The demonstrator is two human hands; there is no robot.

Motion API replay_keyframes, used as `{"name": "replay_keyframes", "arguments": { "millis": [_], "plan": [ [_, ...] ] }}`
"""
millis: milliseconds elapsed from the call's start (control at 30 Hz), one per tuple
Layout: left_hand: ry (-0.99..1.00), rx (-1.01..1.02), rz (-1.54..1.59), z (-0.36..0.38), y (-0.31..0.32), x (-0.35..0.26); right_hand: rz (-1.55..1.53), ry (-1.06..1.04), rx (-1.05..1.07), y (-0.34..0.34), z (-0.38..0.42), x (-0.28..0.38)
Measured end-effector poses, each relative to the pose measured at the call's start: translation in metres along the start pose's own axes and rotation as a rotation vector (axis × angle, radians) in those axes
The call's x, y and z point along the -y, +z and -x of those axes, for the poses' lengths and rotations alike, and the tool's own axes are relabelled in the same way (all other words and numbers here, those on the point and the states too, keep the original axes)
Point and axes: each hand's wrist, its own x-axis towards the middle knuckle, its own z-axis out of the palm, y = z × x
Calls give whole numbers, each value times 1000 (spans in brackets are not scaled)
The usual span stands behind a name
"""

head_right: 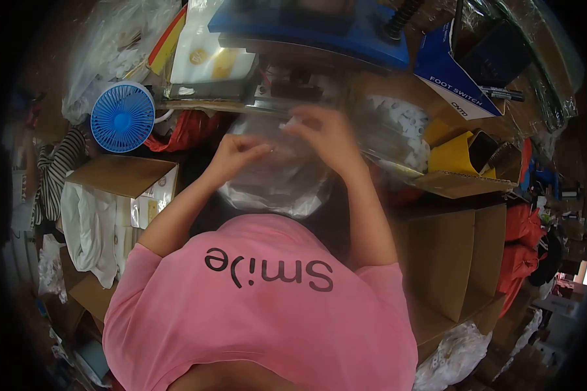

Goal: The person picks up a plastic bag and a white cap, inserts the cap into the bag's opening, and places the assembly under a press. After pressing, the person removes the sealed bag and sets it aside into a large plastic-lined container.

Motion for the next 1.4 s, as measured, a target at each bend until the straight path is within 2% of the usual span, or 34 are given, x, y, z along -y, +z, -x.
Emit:
{"name": "replay_keyframes", "arguments": {
  "millis": [67, 100, 167, 233, 300, 333, 400, 467, 533, 567, 600, 633, 667, 733, 767, 833, 900, 967, 1033, 1100, 1133, 1200, 1267, 1400],
  "plan": [
    [-47, -3, 27, -13, 3, -7, -44, -20, -188, -8, 0, -7],
    [-98, -45, 19, -23, 3, -10, -42, -20, -193, -18, 2, -10],
    [-145, -84, 17, -39, 10, -15, 487, -2, -484, -48, 9, -19],
    [-211, -185, 273, -51, 17, -21, 667, 251, -553, -80, 26, -16],
    [-214, -189, 362, -57, 19, -24, 972, 360, -600, -112, 42, -56],
    [-224, -191, 445, -60, 19, -25, 976, 354, -609, -118, 47, -65],
    [-217, -191, 442, -62, 21, -23, 1098, 556, -521, -121, 52, -77],
    [-222, -194, 431, -64, 17, -23, 1085, 518, -559, -108, 49, -92],
    [-56, -135, 31, -66, -2, -26, 1070, 472, -580, -102, 43, -100],
    [-66, -143, 25, -67, -16, -31, 1056, 362, -564, -100, 39, -104],
    [46, -241, -189, -70, -33, -38, 1036, 253, -548, -96, 36, -108],
    [157, -334, -408, -71, -50, -41, 1020, 251, -539, -90, 34, -105],
    [146, -340, -422, -74, -64, -32, 1002, 238, -545, -86, 32, -100],
    [457, -647, -1342, -76, -88, 4, 974, 216, -544, -81, 30, -89],
    [407, -533, -1260, -67, -94, 19, 942, 262, -474, -85, 32, -85],
    [395, -471, -1260, -42, -91, 14, 901, 302, -413, -93, 28, -93],
    [431, -499, -1215, -29, -99, 16, 828, 179, -434, -97, 32, -105],
    [347, -540, -941, -21, -110, 12, 782, 141, -503, -94, 35, -101],
    [352, -605, -849, -11, -96, -14, 747, 107, -568, -90, 35, -89],
    [217, -420, -204, 0, -74, -30, 515, -109, -610, -84, 32, -75],
    [220, -410, -188, 1, -64, -28, 532, -102, -613, -76, 30, -61],
    [192, -283, -63, -1, -45, -21, 197, 63, -507, -52, 24, -23],
    [138, -274, -34, -2, -27, -1, 208, -51, -394, -31, 22, 10],
    [49, -205, -190, 9, -9, 13, 344, -184, -226, -6, 14, 21]
  ]
}}
